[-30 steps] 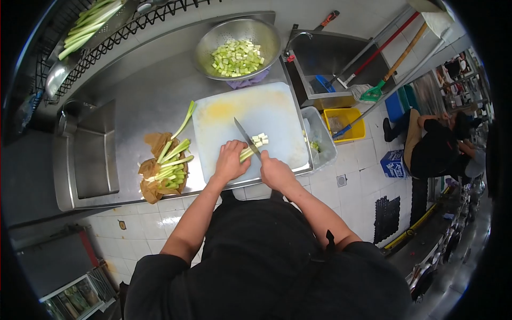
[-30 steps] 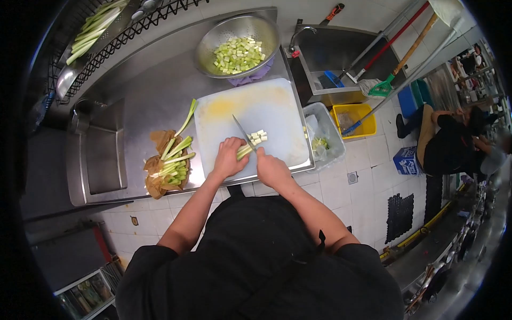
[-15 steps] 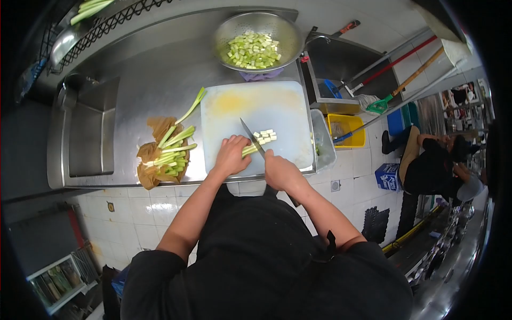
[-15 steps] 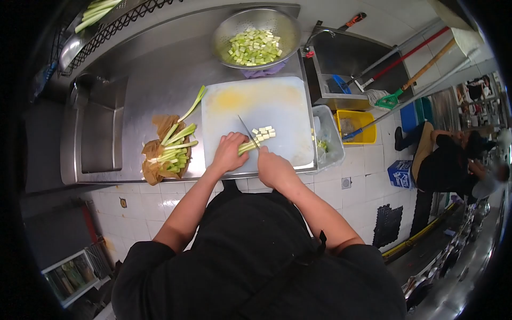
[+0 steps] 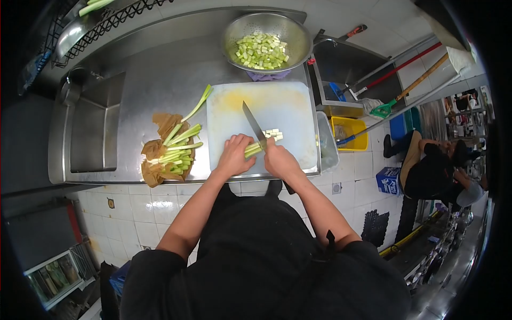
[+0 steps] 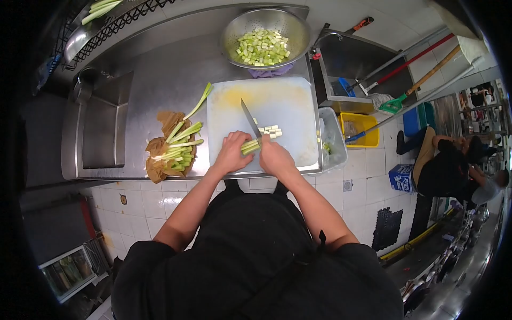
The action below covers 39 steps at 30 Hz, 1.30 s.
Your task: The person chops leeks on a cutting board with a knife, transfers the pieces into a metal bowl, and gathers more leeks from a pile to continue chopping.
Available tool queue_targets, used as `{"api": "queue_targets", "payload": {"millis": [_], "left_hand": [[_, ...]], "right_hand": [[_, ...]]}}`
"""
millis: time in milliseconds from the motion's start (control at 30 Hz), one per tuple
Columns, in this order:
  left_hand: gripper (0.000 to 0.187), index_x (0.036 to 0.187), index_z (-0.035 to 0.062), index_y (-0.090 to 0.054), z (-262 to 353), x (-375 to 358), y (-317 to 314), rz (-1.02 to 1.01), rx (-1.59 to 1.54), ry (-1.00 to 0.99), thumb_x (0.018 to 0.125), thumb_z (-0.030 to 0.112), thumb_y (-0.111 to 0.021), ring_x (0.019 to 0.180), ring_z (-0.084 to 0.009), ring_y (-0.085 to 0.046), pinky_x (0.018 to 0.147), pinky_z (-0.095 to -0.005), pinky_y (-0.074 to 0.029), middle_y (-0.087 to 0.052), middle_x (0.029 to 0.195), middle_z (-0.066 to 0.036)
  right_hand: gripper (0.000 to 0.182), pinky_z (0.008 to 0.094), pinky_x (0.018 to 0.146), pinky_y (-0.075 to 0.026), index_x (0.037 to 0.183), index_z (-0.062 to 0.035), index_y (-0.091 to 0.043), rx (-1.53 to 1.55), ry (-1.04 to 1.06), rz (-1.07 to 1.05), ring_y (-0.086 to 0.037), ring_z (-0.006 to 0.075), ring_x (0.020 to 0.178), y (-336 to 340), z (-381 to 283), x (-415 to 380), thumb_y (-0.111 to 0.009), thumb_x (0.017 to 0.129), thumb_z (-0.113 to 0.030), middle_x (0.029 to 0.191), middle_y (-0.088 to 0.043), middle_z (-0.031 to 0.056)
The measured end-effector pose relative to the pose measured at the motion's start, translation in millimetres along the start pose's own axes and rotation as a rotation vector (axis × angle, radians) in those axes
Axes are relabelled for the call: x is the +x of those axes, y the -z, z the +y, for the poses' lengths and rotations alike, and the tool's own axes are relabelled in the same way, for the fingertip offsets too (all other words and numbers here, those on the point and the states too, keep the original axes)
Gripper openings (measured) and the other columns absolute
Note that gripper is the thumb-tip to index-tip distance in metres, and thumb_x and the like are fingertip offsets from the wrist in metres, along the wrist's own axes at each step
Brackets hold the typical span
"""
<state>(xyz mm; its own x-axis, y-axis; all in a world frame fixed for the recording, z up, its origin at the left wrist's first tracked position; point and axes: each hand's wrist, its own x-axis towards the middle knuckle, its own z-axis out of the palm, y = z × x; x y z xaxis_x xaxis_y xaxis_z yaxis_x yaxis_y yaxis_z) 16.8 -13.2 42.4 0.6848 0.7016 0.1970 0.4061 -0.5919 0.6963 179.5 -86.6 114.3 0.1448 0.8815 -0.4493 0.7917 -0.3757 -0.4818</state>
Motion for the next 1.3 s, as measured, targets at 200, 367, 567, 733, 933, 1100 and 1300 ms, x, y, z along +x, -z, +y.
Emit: {"api": "queue_targets", "payload": {"millis": [200, 367, 567, 733, 933, 1100, 1300], "left_hand": [[0.030, 0.101, 0.0057, -0.064, -18, -4, -1, -0.052, 0.030, -0.006, 0.074, 0.013, -0.071, 0.100, -0.0320, -0.057, 0.088, -0.0423, -0.045, -0.062, 0.100, -0.010], [0.028, 0.100, 0.0035, -0.062, -20, -3, -6, -0.108, 0.017, -0.028, 0.075, 0.014, -0.070, 0.100, -0.0328, -0.057, 0.088, -0.0424, -0.046, -0.062, 0.100, -0.011], [0.033, 0.104, 0.0027, -0.062, -20, -7, -3, -0.073, 0.009, -0.030, 0.075, 0.013, -0.072, 0.101, -0.0334, -0.057, 0.089, -0.0429, -0.046, -0.061, 0.102, -0.012], [0.032, 0.103, 0.0026, -0.062, -8, -14, 9, -0.017, 0.021, 0.002, 0.074, 0.012, -0.071, 0.104, -0.0332, -0.056, 0.092, -0.0424, -0.045, -0.061, 0.103, -0.012], [0.030, 0.101, 0.0010, -0.061, -15, -16, 3, -0.047, -0.004, -0.011, 0.075, 0.011, -0.070, 0.102, -0.0355, -0.056, 0.092, -0.0429, -0.046, -0.060, 0.102, -0.014], [0.030, 0.101, 0.0001, -0.061, -22, -15, 0, -0.050, -0.008, -0.039, 0.074, 0.010, -0.070, 0.101, -0.0364, -0.057, 0.091, -0.0431, -0.047, -0.061, 0.102, -0.015], [0.030, 0.102, 0.0007, -0.061, -10, -21, 11, -0.005, -0.054, 0.023, 0.075, 0.009, -0.072, 0.103, -0.0365, -0.056, 0.092, -0.0433, -0.047, -0.060, 0.104, -0.015]], "right_hand": [[0.028, 0.0570, 0.082, -0.053, 0.116, 0.0080, -0.046, -0.066, -0.068, -0.176, -0.068, 0.0498, 0.092, 12, -13, -36, -0.048, 0.090, -0.002, 0.094, -0.068, 0.0345], [0.029, 0.0568, 0.083, -0.053, 0.117, 0.0078, -0.045, -0.023, -0.090, -0.126, -0.068, 0.0492, 0.093, -26, -7, -18, -0.049, 0.090, -0.002, 0.096, -0.068, 0.0339], [0.029, 0.0574, 0.081, -0.053, 0.117, 0.0077, -0.046, 0.024, -0.005, -0.003, -0.068, 0.0496, 0.092, -18, -10, 17, -0.049, 0.090, -0.004, 0.096, -0.069, 0.0325], [0.025, 0.0576, 0.081, -0.053, 0.113, 0.0081, -0.047, -0.006, -0.021, -0.087, -0.068, 0.0492, 0.090, 8, -21, -19, -0.049, 0.091, -0.004, 0.094, -0.069, 0.0328], [0.027, 0.0574, 0.080, -0.053, 0.114, 0.0081, -0.046, -0.073, -0.043, -0.159, -0.069, 0.0490, 0.089, -7, -21, -36, -0.050, 0.090, -0.002, 0.091, -0.069, 0.0326], [0.029, 0.0571, 0.079, -0.053, 0.116, 0.0083, -0.043, -0.001, 0.063, -0.023, -0.068, 0.0487, 0.090, -46, -6, 3, -0.051, 0.090, -0.003, 0.092, -0.068, 0.0329], [0.028, 0.0577, 0.078, -0.053, 0.113, 0.0090, -0.046, 0.015, 0.059, -0.047, -0.068, 0.0496, 0.088, -13, -18, 0, -0.051, 0.091, -0.005, 0.090, -0.068, 0.0327]]}}
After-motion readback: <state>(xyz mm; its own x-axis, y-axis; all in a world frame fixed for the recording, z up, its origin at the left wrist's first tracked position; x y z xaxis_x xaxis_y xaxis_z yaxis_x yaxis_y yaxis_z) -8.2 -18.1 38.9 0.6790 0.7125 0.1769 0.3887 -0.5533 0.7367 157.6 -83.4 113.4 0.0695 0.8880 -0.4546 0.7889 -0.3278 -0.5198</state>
